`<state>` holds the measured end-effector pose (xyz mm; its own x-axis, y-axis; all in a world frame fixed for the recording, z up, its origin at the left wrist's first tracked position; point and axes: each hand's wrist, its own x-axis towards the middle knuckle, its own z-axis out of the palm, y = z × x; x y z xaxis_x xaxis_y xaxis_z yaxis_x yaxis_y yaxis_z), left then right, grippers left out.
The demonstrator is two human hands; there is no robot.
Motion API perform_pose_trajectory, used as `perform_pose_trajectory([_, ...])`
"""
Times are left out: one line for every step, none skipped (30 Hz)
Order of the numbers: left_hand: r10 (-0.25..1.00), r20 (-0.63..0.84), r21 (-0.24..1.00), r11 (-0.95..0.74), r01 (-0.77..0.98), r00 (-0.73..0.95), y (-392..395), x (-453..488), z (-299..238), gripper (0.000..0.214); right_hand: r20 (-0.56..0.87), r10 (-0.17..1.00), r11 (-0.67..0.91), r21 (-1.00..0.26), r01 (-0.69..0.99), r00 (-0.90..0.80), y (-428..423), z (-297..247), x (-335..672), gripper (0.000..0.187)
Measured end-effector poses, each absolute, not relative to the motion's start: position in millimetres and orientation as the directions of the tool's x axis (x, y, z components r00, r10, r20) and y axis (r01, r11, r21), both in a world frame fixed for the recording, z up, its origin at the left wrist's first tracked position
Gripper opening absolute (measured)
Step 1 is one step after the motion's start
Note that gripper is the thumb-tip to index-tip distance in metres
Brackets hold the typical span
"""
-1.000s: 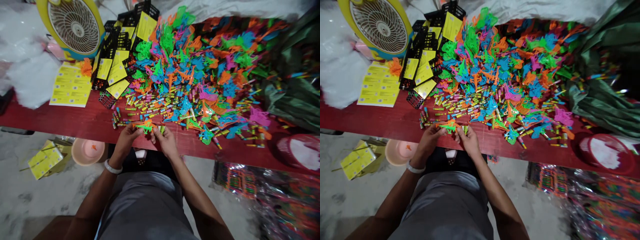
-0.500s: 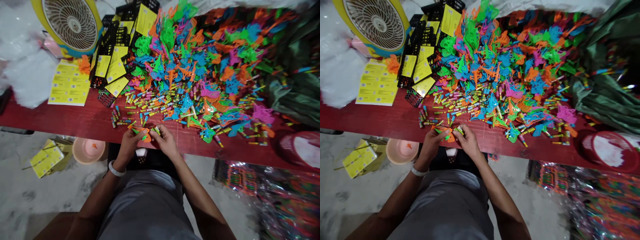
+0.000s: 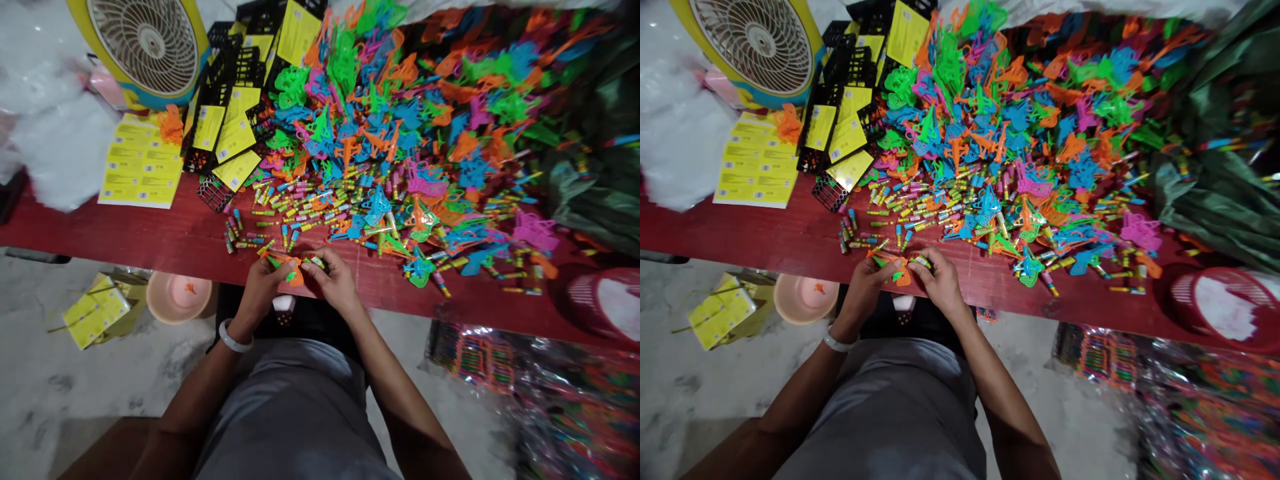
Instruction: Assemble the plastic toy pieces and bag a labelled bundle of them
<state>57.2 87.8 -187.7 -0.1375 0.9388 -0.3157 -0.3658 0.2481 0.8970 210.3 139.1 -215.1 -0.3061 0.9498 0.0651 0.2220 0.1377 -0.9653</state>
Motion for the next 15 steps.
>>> perform_pose_trajectory([0.940, -0.313, 0.898, 0.247, -0.365, -0.135, 88, 57, -188, 0.033, 0.067, 0.950, 0.140, -0.964, 0.227, -0.304, 139, -215, 210, 0.021])
perform_pose_trajectory([0.941, -0.310, 0.898, 0.244, -0.366, -0.133, 88, 58, -188, 0.033, 0.068, 0.949, 0.143, -0.963, 0.229, -0.307, 138, -216, 210, 0.020])
perform_pose_trajectory([0.943, -0.304, 0.899, 0.238, -0.367, -0.134, 88, 58, -189, 0.032, 0.072, 0.947, 0.149, -0.962, 0.228, -0.313, 138, -216, 211, 0.020])
perform_pose_trajectory([0.945, -0.299, 0.900, 0.232, -0.368, -0.136, 88, 58, -190, 0.032, 0.079, 0.944, 0.157, -0.962, 0.225, -0.321, 138, -217, 211, 0.019])
perform_pose_trajectory([0.945, -0.295, 0.901, 0.226, -0.369, -0.140, 88, 58, -191, 0.032, 0.090, 0.940, 0.169, -0.961, 0.220, -0.328, 137, -218, 212, 0.018])
perform_pose_trajectory([0.945, -0.294, 0.902, 0.225, -0.369, -0.142, 87, 57, -192, 0.031, 0.103, 0.938, 0.182, -0.959, 0.217, -0.331, 136, -220, 212, 0.018])
perform_pose_trajectory([0.944, -0.296, 0.903, 0.227, -0.366, -0.144, 87, 57, -193, 0.031, 0.115, 0.936, 0.195, -0.956, 0.219, -0.332, 135, -221, 212, 0.017])
perform_pose_trajectory([0.943, -0.297, 0.904, 0.227, -0.362, -0.150, 87, 57, -193, 0.030, 0.126, 0.934, 0.208, -0.952, 0.222, -0.335, 134, -223, 212, 0.017])
perform_pose_trajectory([0.941, -0.298, 0.906, 0.226, -0.358, -0.158, 87, 58, -194, 0.030, 0.133, 0.931, 0.219, -0.949, 0.228, -0.340, 131, -226, 211, 0.017])
perform_pose_trajectory([0.939, -0.298, 0.908, 0.222, -0.356, -0.174, 87, 58, -193, 0.030, 0.136, 0.927, 0.227, -0.946, 0.233, -0.349, 129, -228, 210, 0.017])
perform_pose_trajectory([0.935, -0.297, 0.910, 0.217, -0.353, -0.191, 87, 59, -193, 0.031, 0.140, 0.923, 0.234, -0.943, 0.236, -0.358, 126, -230, 209, 0.017])
perform_pose_trajectory([0.931, -0.300, 0.912, 0.215, -0.350, -0.208, 88, 61, -192, 0.031, 0.145, 0.920, 0.240, -0.942, 0.233, -0.363, 123, -232, 208, 0.017])
perform_pose_trajectory([0.927, -0.303, 0.914, 0.217, -0.342, -0.220, 89, 62, -190, 0.031, 0.151, 0.918, 0.245, -0.943, 0.226, -0.367, 120, -233, 207, 0.017])
perform_pose_trajectory([0.927, -0.305, 0.919, 0.226, -0.322, -0.220, 90, 64, -189, 0.030, 0.155, 0.916, 0.248, -0.943, 0.220, -0.369, 118, -234, 208, 0.016])
perform_pose_trajectory([0.931, -0.304, 0.928, 0.242, -0.282, -0.201, 91, 64, -188, 0.029, 0.160, 0.914, 0.255, -0.941, 0.221, -0.372, 117, -233, 211, 0.016])
